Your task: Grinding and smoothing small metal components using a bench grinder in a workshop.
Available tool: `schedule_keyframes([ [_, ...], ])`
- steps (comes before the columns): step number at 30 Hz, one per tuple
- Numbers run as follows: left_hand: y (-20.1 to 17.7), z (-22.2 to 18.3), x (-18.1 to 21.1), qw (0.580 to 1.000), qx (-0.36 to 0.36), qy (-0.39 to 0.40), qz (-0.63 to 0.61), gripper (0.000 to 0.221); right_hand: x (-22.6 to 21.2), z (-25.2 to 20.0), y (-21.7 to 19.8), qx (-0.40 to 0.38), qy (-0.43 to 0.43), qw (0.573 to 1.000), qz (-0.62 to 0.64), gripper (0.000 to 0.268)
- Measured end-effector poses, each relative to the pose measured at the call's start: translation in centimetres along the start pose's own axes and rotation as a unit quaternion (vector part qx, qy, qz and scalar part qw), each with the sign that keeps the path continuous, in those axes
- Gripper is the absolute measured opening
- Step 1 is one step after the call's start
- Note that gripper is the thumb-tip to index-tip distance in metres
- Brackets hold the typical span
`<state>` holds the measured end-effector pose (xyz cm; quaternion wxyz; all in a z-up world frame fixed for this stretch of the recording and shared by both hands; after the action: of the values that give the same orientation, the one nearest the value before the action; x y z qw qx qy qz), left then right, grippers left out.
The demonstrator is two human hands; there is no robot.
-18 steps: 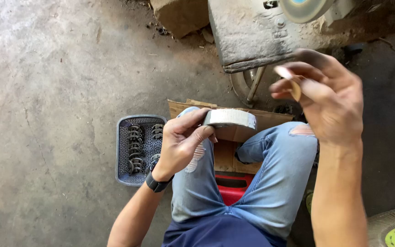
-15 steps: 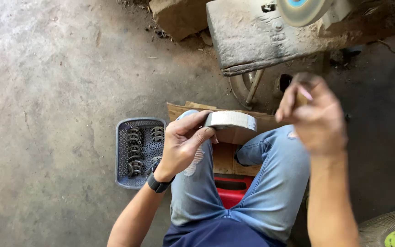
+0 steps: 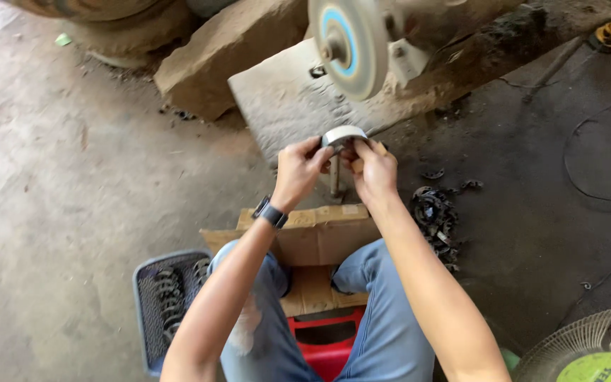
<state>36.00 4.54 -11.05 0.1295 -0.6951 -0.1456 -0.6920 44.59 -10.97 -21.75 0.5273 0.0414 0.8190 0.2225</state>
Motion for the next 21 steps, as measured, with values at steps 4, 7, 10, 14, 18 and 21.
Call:
schedule_keyframes([
  [4, 1.9, 5.1, -1.8, 1.0, 0.008, 0.007, 0.0, 0.02, -0.9, 4.7, -1.0, 0.063, 0.031, 0.998, 0.008, 0.012],
  [7, 2.1, 7.0, -2.8, 0.998, 0.037, 0.037, 0.03, 0.02, -0.6, 7.2, -1.3, 0.047, 0.015, 0.998, 0.038, 0.013],
  [10, 2.8, 7.7, -3.2, 0.999, 0.022, 0.037, -0.024, 0.02, -0.9, 7.4, -1.8, 0.075, 0.016, 0.997, 0.022, 0.012],
  [14, 2.8, 8.2, -2.8, 0.998, 0.033, 0.052, 0.027, 0.021, -1.8, 7.3, -1.5, 0.079, 0.012, 0.996, 0.027, 0.013],
  [18, 2.7, 8.5, -2.4, 0.997, 0.031, 0.062, 0.017, 0.022, -2.0, 7.7, -1.3, 0.078, 0.01, 0.996, 0.03, 0.017],
  [21, 2.1, 8.3, -3.0, 0.998, 0.039, 0.036, -0.043, 0.026, -2.0, 7.7, -0.7, 0.075, 0.006, 0.997, 0.013, 0.018],
])
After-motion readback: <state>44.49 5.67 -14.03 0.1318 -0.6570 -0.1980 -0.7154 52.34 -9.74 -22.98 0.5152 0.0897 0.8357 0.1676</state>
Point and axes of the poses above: each hand's wrist, its own z-axis towards the middle knuckle, its own y-axis out of the palm, x = y × z, the point moved 10 cm from there along z, towards the middle knuckle, and after that the axes turned 13 degrees about -z, right-handed, at the moved point
